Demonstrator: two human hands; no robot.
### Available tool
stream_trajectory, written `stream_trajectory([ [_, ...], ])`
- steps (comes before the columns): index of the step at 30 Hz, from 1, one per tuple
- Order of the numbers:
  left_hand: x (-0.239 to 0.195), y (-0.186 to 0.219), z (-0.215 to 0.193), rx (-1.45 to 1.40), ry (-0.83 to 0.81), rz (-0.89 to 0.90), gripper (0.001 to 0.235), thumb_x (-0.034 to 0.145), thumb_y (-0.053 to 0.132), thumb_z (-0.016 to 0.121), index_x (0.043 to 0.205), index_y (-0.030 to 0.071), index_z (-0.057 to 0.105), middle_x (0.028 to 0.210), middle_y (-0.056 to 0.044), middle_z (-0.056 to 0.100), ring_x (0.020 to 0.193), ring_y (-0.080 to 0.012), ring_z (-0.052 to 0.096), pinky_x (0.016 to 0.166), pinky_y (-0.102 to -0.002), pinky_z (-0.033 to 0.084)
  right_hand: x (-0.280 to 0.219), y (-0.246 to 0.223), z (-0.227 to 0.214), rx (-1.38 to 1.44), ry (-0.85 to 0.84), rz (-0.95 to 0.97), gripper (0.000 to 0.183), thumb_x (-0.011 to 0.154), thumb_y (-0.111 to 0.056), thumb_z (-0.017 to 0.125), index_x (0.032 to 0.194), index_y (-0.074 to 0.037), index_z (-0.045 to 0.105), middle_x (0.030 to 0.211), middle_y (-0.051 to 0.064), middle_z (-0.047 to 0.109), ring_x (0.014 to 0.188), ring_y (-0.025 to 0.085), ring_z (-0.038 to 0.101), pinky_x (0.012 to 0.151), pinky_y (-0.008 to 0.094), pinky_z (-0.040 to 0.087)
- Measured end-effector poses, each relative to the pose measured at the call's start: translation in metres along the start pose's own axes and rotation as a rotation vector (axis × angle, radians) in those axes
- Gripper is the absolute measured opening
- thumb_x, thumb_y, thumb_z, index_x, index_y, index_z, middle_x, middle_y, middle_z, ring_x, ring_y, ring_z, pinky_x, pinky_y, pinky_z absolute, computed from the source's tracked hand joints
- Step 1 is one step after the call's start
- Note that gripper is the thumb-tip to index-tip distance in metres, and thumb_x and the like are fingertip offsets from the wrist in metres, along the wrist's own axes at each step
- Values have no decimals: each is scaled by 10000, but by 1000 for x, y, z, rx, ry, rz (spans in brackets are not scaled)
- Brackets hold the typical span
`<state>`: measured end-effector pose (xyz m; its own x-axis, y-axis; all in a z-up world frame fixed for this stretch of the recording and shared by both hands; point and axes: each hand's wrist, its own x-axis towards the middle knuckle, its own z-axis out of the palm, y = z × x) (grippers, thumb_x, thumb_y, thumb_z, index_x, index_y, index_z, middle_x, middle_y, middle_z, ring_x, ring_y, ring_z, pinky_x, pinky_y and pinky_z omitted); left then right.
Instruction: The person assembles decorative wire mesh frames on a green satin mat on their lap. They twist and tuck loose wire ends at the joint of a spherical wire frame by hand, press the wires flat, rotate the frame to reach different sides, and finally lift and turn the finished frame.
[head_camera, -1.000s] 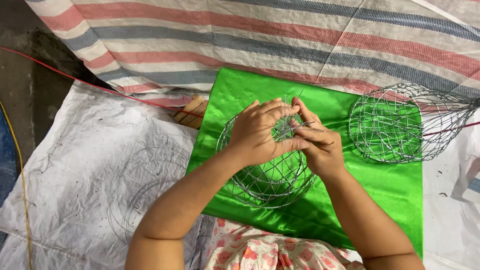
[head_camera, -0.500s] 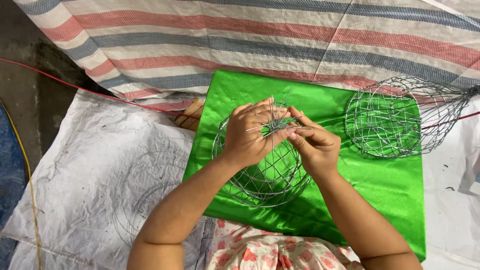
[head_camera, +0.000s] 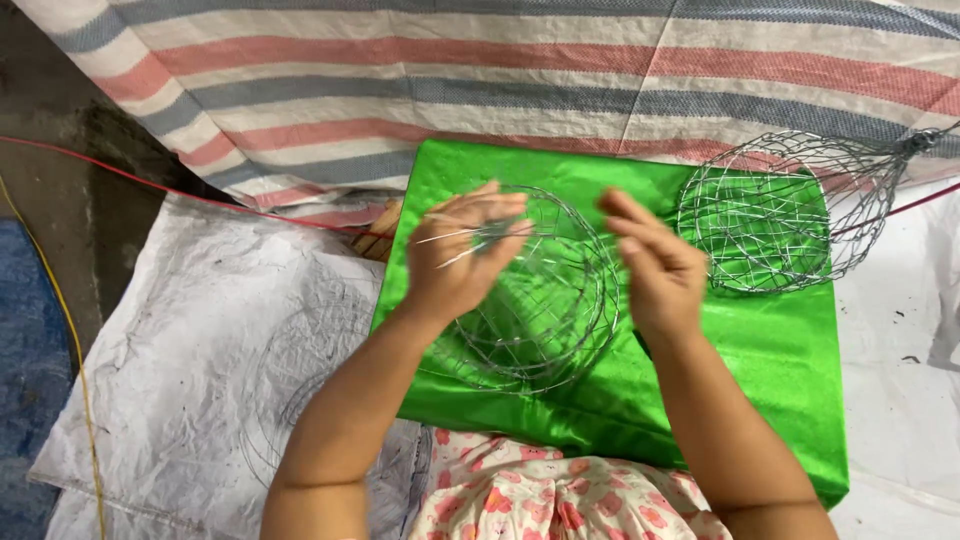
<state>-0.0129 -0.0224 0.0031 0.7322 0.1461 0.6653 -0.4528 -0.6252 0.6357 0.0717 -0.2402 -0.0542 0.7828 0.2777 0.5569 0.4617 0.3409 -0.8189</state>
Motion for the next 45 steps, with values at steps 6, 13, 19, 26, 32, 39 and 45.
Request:
stream_trajectory([
  [6,15,58,-73,-51,46,-14,148,918,113,784,1047,45,759,1180,-135,752,1270,-325,651,1141,-441,462,-22,-21,-27,-78,17,209,322,1086,-22,436,1369,68,561,1533,286,480,1452,430,441,1231,582,325],
  [13,22,53,-52,105,37,122,157,917,243,817,1020,130,778,1166,-41,772,1254,-281,666,1108,-400,436,-57,33,-4,125,-161,209,688,1018,-165,543,1620,14,261,1684,264,239,1524,519,162,1167,722,136],
  [19,1,19,-12,90,-183,-28,261,938,456,740,1056,228,780,1203,41,763,1344,-277,594,1176,-531,259,-81,63,-22,-143,-233,353,422,1047,-73,545,1453,42,517,1504,278,515,1488,468,297,1215,638,215],
  [26,16,-16,8,-18,-211,-87,325,969,468,690,1076,174,776,1212,-13,757,1360,-364,554,1152,-644,242,-78,78,-33,-357,-267,401,415,1099,-238,498,1448,-28,581,1528,301,469,1458,481,346,1190,625,279],
  [32,16,-22,23,9,-177,-84,275,980,435,679,1055,188,774,1140,-20,775,1325,-366,582,1123,-649,267,-71,68,-29,-414,-250,496,452,1116,-302,448,1475,-51,562,1504,286,501,1433,461,390,1181,603,306],
  [39,4,-22,25,128,-115,-76,232,946,434,668,1018,237,768,1092,8,785,1224,-319,674,1078,-616,386,-68,50,-35,-577,-109,223,525,992,-105,682,1494,-26,551,1451,274,572,1383,419,499,1154,555,388],
  [45,10,-9,17,61,-51,-52,354,955,469,615,1013,148,754,1084,-121,779,1169,-400,695,1051,-706,434,-2,-3,28,-462,-232,-208,468,1050,-150,604,1447,91,545,1469,299,564,1424,469,486,1202,586,356],
])
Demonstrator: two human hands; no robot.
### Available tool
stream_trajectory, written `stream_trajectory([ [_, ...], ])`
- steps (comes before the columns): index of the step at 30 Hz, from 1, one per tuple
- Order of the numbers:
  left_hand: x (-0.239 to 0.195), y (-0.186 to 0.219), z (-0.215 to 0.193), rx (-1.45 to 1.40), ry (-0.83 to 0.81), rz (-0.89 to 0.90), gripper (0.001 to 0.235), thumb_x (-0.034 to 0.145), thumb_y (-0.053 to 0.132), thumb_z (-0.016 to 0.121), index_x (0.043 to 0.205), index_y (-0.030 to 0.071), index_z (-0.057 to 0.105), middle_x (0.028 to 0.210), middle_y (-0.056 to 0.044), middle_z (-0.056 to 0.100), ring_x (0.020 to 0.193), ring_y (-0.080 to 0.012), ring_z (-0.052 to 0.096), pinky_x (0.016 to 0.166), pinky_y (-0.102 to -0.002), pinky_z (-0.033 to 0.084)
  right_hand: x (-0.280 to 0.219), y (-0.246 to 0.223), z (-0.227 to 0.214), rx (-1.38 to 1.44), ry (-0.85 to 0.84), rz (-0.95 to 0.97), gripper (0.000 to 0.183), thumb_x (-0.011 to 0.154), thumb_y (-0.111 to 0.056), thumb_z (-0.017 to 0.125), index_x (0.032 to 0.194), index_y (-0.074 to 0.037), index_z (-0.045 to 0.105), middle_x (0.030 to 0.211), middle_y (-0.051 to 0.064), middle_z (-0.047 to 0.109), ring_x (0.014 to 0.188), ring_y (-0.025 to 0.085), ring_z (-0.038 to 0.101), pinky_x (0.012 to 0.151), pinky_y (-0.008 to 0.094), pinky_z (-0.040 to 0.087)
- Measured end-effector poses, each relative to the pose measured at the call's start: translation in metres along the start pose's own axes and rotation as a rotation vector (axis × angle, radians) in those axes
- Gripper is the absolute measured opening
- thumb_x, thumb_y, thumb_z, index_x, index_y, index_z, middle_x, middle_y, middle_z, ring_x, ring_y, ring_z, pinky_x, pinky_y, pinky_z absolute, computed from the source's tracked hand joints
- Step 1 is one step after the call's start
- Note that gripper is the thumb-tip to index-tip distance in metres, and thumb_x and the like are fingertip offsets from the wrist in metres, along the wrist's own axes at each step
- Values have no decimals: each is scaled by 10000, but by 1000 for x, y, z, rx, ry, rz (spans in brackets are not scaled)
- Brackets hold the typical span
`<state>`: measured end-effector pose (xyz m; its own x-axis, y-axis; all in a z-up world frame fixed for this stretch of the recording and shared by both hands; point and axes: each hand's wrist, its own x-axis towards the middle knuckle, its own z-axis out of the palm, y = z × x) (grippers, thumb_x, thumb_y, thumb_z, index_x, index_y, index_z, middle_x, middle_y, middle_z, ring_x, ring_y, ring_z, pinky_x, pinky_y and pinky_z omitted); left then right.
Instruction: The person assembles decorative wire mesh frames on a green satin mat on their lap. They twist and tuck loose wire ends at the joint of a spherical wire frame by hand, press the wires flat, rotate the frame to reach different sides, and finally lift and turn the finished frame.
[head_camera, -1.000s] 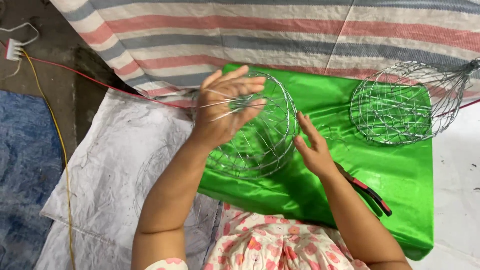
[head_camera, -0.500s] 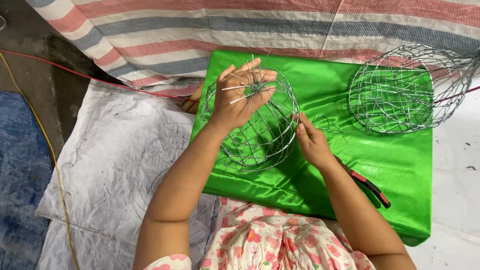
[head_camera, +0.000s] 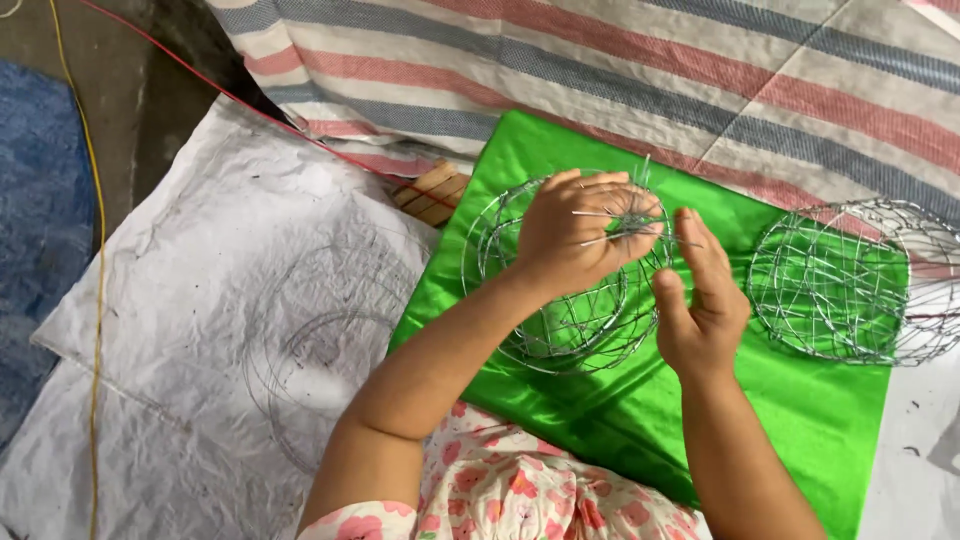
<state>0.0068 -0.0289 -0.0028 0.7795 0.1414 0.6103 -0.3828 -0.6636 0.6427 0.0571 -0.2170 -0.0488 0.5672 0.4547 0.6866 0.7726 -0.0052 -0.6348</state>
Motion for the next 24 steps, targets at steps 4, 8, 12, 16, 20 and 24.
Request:
stream_trajectory([
  [4,-4,-14,2,28,-5,40,356,942,456,652,1024,122,745,1103,-126,773,1175,-393,693,1047,-682,448,15,6,23,4,-5,-15,452,1051,-162,599,1445,58,566,1480,275,566,1393,447,525,1166,578,393],
  [8,-4,-18,7,44,42,45,315,916,430,699,1026,142,758,1075,-104,781,1136,-370,718,1026,-627,495,13,10,29,55,35,28,433,1045,-190,614,1438,-13,579,1497,231,566,1403,396,532,1174,550,386],
  [12,-3,-13,12,127,84,64,284,901,419,742,1016,161,772,1053,-67,787,1111,-339,731,1006,-587,515,12,13,31,78,58,22,386,1034,-193,623,1389,-41,620,1472,212,589,1415,410,520,1165,565,397],
  [16,-1,-12,11,138,58,58,291,884,415,754,1028,162,766,1077,-59,783,1132,-340,721,992,-596,520,14,11,29,51,51,31,374,1039,-214,617,1369,-40,647,1474,209,589,1409,414,525,1159,586,394],
  [20,5,-9,5,134,16,90,283,884,396,783,1019,147,771,1045,-68,784,1117,-355,723,987,-581,510,20,13,26,129,32,-47,212,1036,-148,605,1104,-4,746,1263,205,715,1403,458,518,1133,629,411],
  [24,2,-12,3,148,-13,89,223,933,368,777,1032,169,774,1059,-38,788,1125,-331,719,1009,-524,483,14,23,-7,278,-106,65,361,1000,-147,644,1311,36,656,1432,287,586,1408,491,488,1166,654,397],
])
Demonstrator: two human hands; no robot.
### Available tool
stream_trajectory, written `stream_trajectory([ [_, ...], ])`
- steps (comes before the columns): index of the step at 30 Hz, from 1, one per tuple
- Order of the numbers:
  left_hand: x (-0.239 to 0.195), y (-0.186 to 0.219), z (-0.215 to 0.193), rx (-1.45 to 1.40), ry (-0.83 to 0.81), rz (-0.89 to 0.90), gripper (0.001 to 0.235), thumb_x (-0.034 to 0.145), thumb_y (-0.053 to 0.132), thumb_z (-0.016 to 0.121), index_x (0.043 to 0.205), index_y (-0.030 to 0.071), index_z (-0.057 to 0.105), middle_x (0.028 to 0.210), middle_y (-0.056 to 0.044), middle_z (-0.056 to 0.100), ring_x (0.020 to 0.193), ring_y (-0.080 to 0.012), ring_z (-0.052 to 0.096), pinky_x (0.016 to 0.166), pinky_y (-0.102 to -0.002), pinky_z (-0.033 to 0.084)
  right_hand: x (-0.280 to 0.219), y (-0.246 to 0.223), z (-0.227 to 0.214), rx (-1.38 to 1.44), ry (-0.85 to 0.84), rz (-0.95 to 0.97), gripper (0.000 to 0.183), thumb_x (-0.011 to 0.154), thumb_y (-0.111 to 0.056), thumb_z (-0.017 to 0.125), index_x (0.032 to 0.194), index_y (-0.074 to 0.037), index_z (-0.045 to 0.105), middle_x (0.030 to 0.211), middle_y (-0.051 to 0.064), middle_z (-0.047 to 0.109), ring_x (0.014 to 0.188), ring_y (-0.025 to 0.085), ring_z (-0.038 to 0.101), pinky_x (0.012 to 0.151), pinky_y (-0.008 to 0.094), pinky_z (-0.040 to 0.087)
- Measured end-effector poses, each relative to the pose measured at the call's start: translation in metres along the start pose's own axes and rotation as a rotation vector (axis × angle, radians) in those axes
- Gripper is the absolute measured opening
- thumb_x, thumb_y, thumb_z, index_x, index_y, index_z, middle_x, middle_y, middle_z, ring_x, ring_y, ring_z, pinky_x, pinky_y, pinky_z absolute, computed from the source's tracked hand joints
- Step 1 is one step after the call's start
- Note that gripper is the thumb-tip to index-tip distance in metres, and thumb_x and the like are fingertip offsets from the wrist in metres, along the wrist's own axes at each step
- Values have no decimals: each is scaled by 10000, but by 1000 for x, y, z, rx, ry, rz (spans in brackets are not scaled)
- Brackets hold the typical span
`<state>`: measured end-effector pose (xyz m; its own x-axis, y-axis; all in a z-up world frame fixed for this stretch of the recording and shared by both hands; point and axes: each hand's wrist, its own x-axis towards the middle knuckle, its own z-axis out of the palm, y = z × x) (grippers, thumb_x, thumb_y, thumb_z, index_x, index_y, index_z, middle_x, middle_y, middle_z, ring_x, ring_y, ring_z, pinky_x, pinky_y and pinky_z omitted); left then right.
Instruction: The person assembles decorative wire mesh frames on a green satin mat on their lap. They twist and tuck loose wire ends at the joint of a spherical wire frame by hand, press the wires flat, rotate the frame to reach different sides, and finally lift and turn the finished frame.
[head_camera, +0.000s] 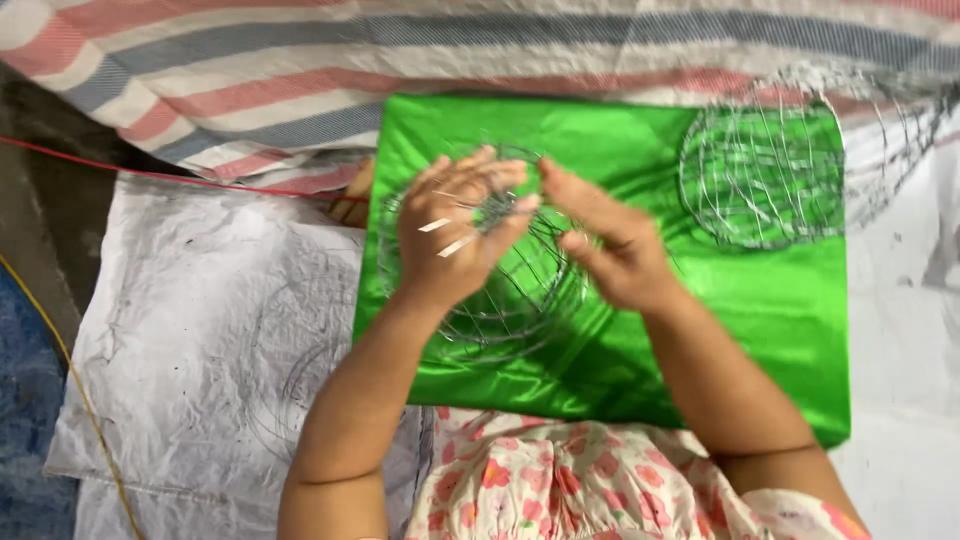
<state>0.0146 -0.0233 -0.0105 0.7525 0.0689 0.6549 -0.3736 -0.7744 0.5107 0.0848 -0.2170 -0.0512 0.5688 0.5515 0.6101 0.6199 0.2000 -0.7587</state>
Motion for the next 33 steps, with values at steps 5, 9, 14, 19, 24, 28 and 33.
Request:
stream_trajectory([
  [5,1,0,-21,-10,-47,6,182,967,322,768,1038,155,770,1101,-43,786,1156,-331,707,1037,-476,458,-45,26,-96,-321,108,197,337,1016,-56,702,1334,44,654,1366,265,609,1335,421,554,1136,552,439],
  [9,-1,0,-21,-13,-36,16,168,973,298,765,1050,149,769,1125,-45,780,1173,-342,696,1053,-475,434,-103,59,-115,-725,-221,447,240,864,-120,823,1092,-49,798,1039,215,770,1048,426,726,935,545,556],
  [14,-2,10,-13,-8,-24,-26,183,981,347,743,1035,174,770,1117,-19,780,1200,-306,681,1099,-475,361,-122,74,-104,-992,-238,578,279,895,-233,791,1133,-86,801,972,189,769,913,422,735,788,523,606],
  [19,-15,48,-29,-164,-11,-19,241,972,335,710,988,101,765,1068,-97,786,1195,-377,680,1119,-527,369,-139,113,-116,-930,-192,877,232,924,-309,753,1147,-272,805,1000,84,789,933,385,751,784,535,618],
  [24,-57,70,-30,-60,0,172,202,860,368,812,1002,225,816,1155,65,788,1240,-270,688,1155,-462,396,-103,51,-118,-745,103,569,180,969,-111,798,1131,-184,817,961,109,755,929,350,727,793,485,589],
  [28,-69,105,-35,-27,-168,200,174,945,327,754,990,169,812,1282,50,718,1355,-186,536,1236,-428,272,-66,-25,-120,10,343,572,228,1023,5,694,1239,-66,705,1072,58,708,873,90,645,783,193,568],
  [33,-64,129,-36,55,-194,348,113,962,232,778,1057,184,814,1267,34,744,1277,-228,646,1158,-459,389,-35,-108,-86,515,217,393,199,1080,-32,548,1248,-7,651,979,69,698,857,124,690,798,233,587],
])
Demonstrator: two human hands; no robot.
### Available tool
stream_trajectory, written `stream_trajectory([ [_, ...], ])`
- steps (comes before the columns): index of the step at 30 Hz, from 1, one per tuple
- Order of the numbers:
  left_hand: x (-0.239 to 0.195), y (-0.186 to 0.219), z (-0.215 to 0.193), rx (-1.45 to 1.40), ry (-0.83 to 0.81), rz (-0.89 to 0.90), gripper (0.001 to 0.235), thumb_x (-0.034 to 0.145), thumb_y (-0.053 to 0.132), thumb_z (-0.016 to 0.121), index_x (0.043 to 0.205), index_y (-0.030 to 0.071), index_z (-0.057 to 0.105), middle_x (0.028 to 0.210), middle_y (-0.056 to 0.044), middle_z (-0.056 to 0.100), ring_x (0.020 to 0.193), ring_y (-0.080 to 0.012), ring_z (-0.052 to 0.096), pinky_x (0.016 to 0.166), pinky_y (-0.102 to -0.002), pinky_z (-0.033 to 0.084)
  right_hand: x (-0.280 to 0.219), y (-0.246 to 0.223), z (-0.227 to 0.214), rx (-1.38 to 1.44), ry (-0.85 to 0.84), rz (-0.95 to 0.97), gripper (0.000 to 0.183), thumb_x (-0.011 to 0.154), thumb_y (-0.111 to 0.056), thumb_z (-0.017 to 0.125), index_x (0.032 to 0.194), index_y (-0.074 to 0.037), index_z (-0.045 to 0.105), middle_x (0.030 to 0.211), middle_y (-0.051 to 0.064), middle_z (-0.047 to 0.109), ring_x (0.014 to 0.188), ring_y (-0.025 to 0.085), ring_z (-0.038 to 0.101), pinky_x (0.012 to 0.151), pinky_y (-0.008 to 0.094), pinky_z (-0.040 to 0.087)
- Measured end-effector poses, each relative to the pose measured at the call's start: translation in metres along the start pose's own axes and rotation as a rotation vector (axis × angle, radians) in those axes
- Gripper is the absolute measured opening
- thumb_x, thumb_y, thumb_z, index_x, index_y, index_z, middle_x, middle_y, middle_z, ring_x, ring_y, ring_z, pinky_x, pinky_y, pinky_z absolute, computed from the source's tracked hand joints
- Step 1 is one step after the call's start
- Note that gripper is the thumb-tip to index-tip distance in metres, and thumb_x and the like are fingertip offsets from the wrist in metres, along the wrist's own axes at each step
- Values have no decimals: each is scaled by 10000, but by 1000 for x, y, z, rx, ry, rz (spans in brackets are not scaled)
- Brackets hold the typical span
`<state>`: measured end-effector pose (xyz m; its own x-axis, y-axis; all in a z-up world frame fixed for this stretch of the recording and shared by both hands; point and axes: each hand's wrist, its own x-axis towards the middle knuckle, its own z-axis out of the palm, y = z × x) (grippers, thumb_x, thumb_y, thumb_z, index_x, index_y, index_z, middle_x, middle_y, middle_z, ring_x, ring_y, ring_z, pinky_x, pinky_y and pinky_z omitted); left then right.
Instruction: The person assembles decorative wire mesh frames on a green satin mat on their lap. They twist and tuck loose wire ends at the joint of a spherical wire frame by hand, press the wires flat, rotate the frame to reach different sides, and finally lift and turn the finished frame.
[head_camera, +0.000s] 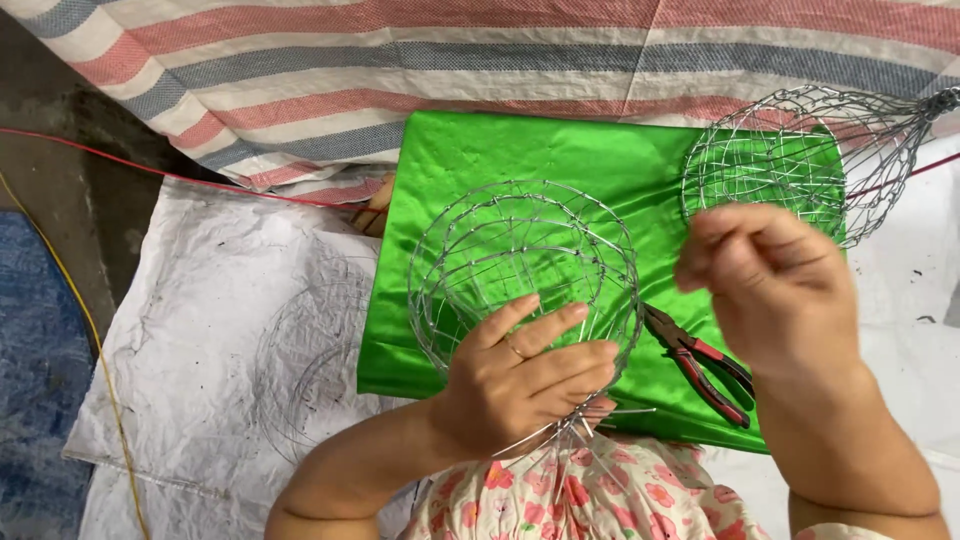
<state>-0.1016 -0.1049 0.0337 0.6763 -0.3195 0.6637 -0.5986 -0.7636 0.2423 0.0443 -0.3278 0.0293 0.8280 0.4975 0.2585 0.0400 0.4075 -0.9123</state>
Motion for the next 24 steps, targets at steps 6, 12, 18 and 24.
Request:
stream_trajectory([
  [6,11,4,-12,-39,0,7,146,969,178,712,1076,123,796,1226,-8,758,1307,-262,624,1115,-472,401,9,-27,57,-179,-270,230,144,1028,8,546,1164,31,589,931,71,633,811,110,593,718,234,494],
  [12,6,0,-14,-100,28,27,204,964,145,670,1108,65,790,1240,-37,742,1303,-322,631,1114,-506,430,28,-44,85,-555,-413,149,396,960,87,525,1343,18,600,1116,122,756,1008,174,748,794,260,613],
  [18,12,-1,-13,-26,64,-36,223,966,267,717,1058,73,781,1190,-14,756,1277,-314,617,1130,-517,408,40,-44,99,-812,-399,47,189,938,71,576,1054,-11,701,940,59,801,796,117,768,636,217,605],
  [24,4,-4,-1,23,45,-92,268,957,309,742,1161,144,792,1283,41,712,1255,-232,625,1177,-528,273,55,-43,90,-998,-395,-15,129,862,66,690,961,-15,711,857,42,766,669,123,694,545,249,547],
])
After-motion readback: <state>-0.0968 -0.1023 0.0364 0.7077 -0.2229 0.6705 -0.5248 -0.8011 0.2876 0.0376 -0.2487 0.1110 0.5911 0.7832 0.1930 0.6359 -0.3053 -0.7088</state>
